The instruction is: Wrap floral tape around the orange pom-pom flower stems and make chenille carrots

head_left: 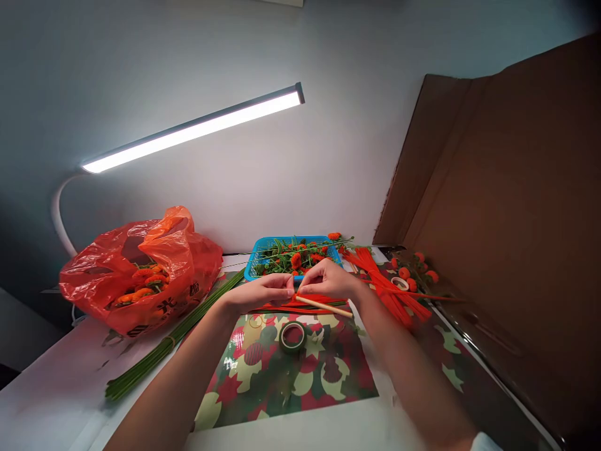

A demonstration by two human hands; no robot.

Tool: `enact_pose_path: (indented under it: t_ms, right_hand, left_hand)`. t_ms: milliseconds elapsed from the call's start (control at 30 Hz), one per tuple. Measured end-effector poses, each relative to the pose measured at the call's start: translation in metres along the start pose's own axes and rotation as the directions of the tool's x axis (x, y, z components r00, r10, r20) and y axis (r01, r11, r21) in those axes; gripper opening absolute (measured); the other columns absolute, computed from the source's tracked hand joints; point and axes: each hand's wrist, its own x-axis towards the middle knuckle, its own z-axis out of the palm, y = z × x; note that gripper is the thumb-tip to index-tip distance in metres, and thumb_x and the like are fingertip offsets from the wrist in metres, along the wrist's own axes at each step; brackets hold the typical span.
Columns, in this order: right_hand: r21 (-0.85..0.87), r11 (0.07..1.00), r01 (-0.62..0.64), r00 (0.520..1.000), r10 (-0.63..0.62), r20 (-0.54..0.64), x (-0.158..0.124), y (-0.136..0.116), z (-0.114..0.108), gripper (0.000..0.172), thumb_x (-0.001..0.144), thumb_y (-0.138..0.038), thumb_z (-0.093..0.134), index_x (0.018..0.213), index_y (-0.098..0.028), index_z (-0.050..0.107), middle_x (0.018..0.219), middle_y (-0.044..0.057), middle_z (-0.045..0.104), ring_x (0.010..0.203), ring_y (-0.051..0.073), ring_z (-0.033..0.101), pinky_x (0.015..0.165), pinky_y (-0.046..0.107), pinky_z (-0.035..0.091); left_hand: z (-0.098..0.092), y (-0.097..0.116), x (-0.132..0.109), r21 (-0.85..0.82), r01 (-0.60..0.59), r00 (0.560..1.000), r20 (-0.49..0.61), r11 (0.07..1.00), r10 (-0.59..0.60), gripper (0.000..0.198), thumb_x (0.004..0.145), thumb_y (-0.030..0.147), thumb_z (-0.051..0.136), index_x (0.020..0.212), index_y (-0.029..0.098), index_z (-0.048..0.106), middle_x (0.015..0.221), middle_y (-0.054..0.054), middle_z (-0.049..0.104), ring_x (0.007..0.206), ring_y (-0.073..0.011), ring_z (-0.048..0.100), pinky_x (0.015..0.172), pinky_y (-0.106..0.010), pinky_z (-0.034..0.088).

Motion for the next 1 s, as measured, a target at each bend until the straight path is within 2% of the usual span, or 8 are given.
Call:
enact_pose_path:
  t_ms: [100, 200, 433, 667, 767, 867, 1000]
  right_hand:
    - [-0.237, 0.971, 0.014, 0.997, -0.032, -0.07, -0.001, -0.01, 0.004, 0.015, 0.076, -0.022, 0.062, 0.072, -0.016, 0.075, 0.059, 0.0, 0.065, 0.055, 0.01, 0.051, 0.05, 0.021, 0.031]
    - [-0.443, 0.896, -0.023, 0.989, -0.046, -0.144, -0.002, -0.019, 0.01, 0.015, 0.077, -0.02, 0.062, 0.069, -0.019, 0.074, 0.058, -0.001, 0.065, 0.054, 0.01, 0.05, 0.051, 0.023, 0.027]
    - [-0.672, 0.731, -0.115, 0.974, -0.05, -0.221, 0.0, -0.03, 0.019, 0.016, 0.082, -0.021, 0.058, 0.072, -0.021, 0.071, 0.071, 0.003, 0.069, 0.064, 0.014, 0.056, 0.056, 0.025, 0.025]
    - [-0.709, 0.672, -0.216, 0.955, -0.007, -0.298, 0.002, -0.033, 0.022, 0.02, 0.087, -0.022, 0.051, 0.08, -0.021, 0.069, 0.078, 0.004, 0.071, 0.071, 0.017, 0.061, 0.057, 0.027, 0.026]
    - [-0.694, 0.679, -0.24, 0.944, -0.004, -0.331, 0.002, -0.032, 0.022, 0.019, 0.088, -0.023, 0.051, 0.085, -0.021, 0.069, 0.085, 0.004, 0.073, 0.075, 0.018, 0.063, 0.058, 0.027, 0.027]
    - [-0.671, 0.696, -0.256, 0.932, -0.005, -0.361, 0.003, -0.028, 0.023, 0.019, 0.089, -0.025, 0.051, 0.087, -0.021, 0.069, 0.086, 0.004, 0.073, 0.076, 0.018, 0.063, 0.059, 0.027, 0.029]
    - [-0.624, 0.735, -0.265, 0.903, -0.038, -0.428, 0.005, -0.023, 0.024, 0.02, 0.089, -0.028, 0.051, 0.084, -0.021, 0.069, 0.081, 0.004, 0.072, 0.071, 0.017, 0.062, 0.057, 0.026, 0.027]
  left_hand:
    - [-0.003, 0.001, -0.002, 0.185, 0.046, 0.996, -0.079, 0.982, -0.031, 0.033, 0.076, 0.048, 0.065, 0.071, 0.019, 0.049, 0.061, 0.006, 0.036, 0.054, -0.01, 0.028, 0.048, -0.022, 0.021]
    - [-0.002, 0.002, -0.002, 0.331, 0.115, 0.981, -0.187, 0.937, -0.054, 0.032, 0.076, 0.048, 0.064, 0.072, 0.02, 0.049, 0.061, 0.006, 0.033, 0.053, -0.0101, 0.025, 0.045, -0.022, 0.02]
    - [0.003, 0.0, 0.005, 0.465, 0.043, 0.928, -0.346, 0.885, 0.137, 0.032, 0.074, 0.047, 0.062, 0.065, 0.02, 0.045, 0.061, 0.005, 0.038, 0.058, -0.0124, 0.031, 0.051, -0.023, 0.025]
    - [0.007, -0.011, 0.018, 0.512, 0.065, 0.85, -0.478, 0.857, 0.221, 0.027, 0.079, 0.043, 0.055, 0.066, 0.022, 0.043, 0.06, 0.004, 0.043, 0.059, -0.0145, 0.036, 0.055, -0.025, 0.027]
    - [0.011, -0.013, 0.021, 0.524, 0.067, 0.816, -0.518, 0.849, 0.255, 0.025, 0.081, 0.039, 0.054, 0.064, 0.022, 0.043, 0.059, 0.003, 0.044, 0.058, -0.0156, 0.038, 0.055, -0.026, 0.027]
    - [0.015, -0.012, 0.022, 0.54, 0.075, 0.803, -0.531, 0.838, 0.271, 0.028, 0.082, 0.036, 0.052, 0.059, 0.022, 0.043, 0.056, 0.002, 0.045, 0.055, -0.016, 0.037, 0.054, -0.027, 0.025]
    - [0.017, -0.01, 0.025, 0.492, -0.016, 0.769, -0.551, 0.87, 0.325, 0.028, 0.082, 0.037, 0.052, 0.058, 0.021, 0.047, 0.056, 0.002, 0.047, 0.056, -0.0153, 0.038, 0.054, -0.026, 0.027]
